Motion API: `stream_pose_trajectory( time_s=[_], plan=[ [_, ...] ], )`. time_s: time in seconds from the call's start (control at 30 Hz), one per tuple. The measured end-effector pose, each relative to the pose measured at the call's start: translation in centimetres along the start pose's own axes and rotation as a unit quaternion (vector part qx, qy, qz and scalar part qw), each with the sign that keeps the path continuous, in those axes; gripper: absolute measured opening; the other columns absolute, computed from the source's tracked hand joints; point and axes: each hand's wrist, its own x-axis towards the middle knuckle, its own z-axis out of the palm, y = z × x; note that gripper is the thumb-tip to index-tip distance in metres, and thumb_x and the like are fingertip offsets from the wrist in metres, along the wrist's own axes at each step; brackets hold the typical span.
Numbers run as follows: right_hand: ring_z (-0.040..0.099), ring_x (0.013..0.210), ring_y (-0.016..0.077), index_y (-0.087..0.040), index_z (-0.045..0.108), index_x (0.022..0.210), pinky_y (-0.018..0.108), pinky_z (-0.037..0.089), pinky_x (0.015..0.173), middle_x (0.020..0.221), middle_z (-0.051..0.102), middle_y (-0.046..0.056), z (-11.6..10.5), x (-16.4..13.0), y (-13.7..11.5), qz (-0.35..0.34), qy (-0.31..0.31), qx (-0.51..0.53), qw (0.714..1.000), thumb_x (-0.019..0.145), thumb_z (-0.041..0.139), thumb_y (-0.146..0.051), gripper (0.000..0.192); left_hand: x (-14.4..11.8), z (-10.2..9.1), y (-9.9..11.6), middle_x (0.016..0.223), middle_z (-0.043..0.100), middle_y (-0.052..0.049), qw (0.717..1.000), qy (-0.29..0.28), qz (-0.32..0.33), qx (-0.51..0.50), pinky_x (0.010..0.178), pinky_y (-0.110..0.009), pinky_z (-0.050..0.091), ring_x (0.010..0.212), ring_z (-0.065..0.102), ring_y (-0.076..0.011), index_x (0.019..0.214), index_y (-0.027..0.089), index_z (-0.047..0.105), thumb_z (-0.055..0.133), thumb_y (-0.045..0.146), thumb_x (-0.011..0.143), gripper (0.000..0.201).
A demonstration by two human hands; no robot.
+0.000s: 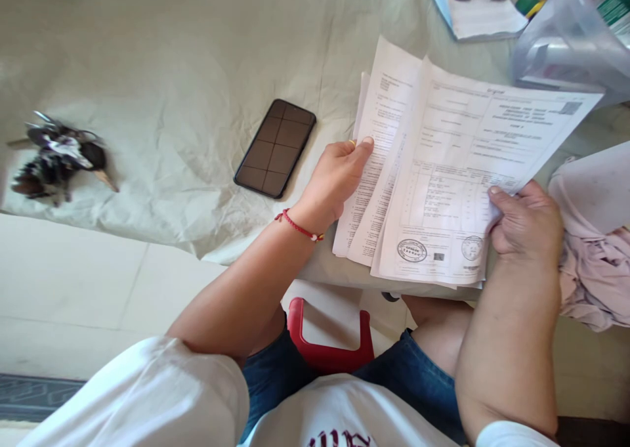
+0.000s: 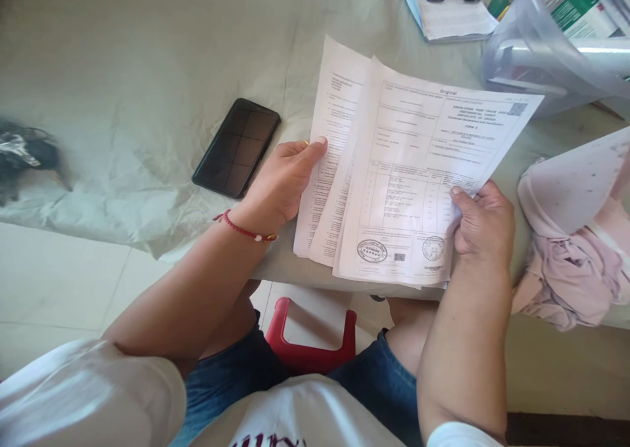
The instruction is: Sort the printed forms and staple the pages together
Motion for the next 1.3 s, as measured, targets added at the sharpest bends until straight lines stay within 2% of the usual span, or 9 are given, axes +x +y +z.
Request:
stream_pose_trajectory(
  time_s=[0.3,0.43,0.63,0.73,0.87,0.97,1.1,1.2,1.3],
  plan=[
    [0.082,0.098,0.023,-0.021,0.088,0.098,0.056,0.063,0.122,0.104,0.087,0.003,-0.8,0.9,0.7,-0.046,0.026,0.007,0.999,0.058,0.084,-0.012,0.042,0.8,-0.3,-0.7,0.077,0.074,-0.004,1.0,0.006,-0.011,0.003,0.089,-0.042,0.065,0.095,0.079,-0.026,0.08,0.026,0.062,0.084,0.032,0.099,0.029],
    [0.082,0.098,0.0243,-0.024,0.089,0.094,0.06,0.062,0.122,0.1,0.087,0.002,-0.9,1.0,0.6,-0.042,0.027,0.0,0.999,0.056,0.085,-0.015,0.039,0.7,-0.3,-0.7,0.08,0.076,-0.005,1.0,0.007,-0.008,0.001,0.09,-0.04,0.066,0.094,0.079,-0.0247,0.083,0.025,0.066,0.081,0.032,0.1,0.025],
    [0.082,0.1,0.0244,-0.023,0.088,0.096,0.058,0.063,0.121,0.102,0.087,0.003,-0.9,1.1,0.5,-0.038,0.033,0.005,0.999,0.056,0.084,-0.013,0.041,0.3,-0.3,-0.2,0.083,0.08,-0.004,1.0,-0.001,-0.016,-0.018,0.088,-0.037,0.068,0.095,0.083,-0.0244,0.096,0.023,0.074,0.074,0.042,0.107,0.021],
    [0.082,0.099,0.0243,-0.021,0.088,0.094,0.057,0.063,0.122,0.101,0.087,0.004,-1.0,1.4,0.3,-0.048,0.044,0.019,0.998,0.054,0.081,-0.008,0.043,0.3,-0.4,-0.1,0.087,0.081,-0.005,0.999,-0.01,-0.019,-0.028,0.09,-0.037,0.068,0.098,0.084,-0.0246,0.098,0.022,0.074,0.068,0.039,0.109,0.021],
    [0.082,0.095,0.0231,-0.022,0.087,0.086,0.058,0.062,0.124,0.095,0.087,0.002,-1.3,1.9,-0.3,-0.043,0.075,0.036,0.996,0.052,0.075,-0.003,0.04,0.3,-0.5,-0.2,0.092,0.082,-0.007,1.0,-0.01,-0.015,-0.024,0.095,-0.041,0.068,0.099,0.084,-0.0262,0.096,0.021,0.072,0.069,0.032,0.105,0.014],
    [0.083,0.094,0.0205,-0.02,0.085,0.084,0.053,0.064,0.123,0.089,0.084,0.0,-1.5,2.3,-0.9,-0.019,0.082,0.053,0.995,0.054,0.069,0.002,0.041,0.4,-0.6,-0.3,0.102,0.084,-0.008,0.999,-0.016,-0.003,-0.028,0.1,-0.045,0.067,0.103,0.084,-0.0275,0.101,0.02,0.073,0.067,0.024,0.102,0.007],
    [0.085,0.1,0.0185,-0.017,0.084,0.09,0.041,0.07,0.113,0.092,0.083,0.001,-1.4,2.5,-1.3,0.014,0.075,0.091,0.993,0.064,0.063,0.008,0.042,0.4,-0.6,-0.3,0.107,0.084,-0.008,0.999,-0.024,0.017,-0.036,0.102,-0.044,0.066,0.108,0.082,-0.0265,0.108,0.019,0.072,0.061,0.016,0.1,0.015],
    [0.085,0.111,0.0177,-0.017,0.084,0.093,0.035,0.071,0.11,0.103,0.086,0.003,-1.2,2.5,-1.5,0.027,0.066,0.116,0.991,0.069,0.059,0.011,0.044,0.4,-0.7,-0.2,0.102,0.083,-0.008,0.999,-0.021,0.006,-0.031,0.097,-0.041,0.066,0.103,0.081,-0.0254,0.1,0.02,0.07,0.061,0.017,0.1,0.01],
    [0.084,0.119,0.0161,-0.018,0.083,0.092,0.03,0.07,0.112,0.109,0.086,0.001,-1.1,2.6,-1.7,0.029,0.053,0.128,0.99,0.069,0.056,0.011,0.046,0.5,-0.6,-0.2,0.095,0.08,-0.007,1.0,-0.008,-0.008,-0.026,0.092,-0.04,0.065,0.098,0.08,-0.0251,0.09,0.022,0.066,0.063,0.02,0.102,0.013]
  ],
)
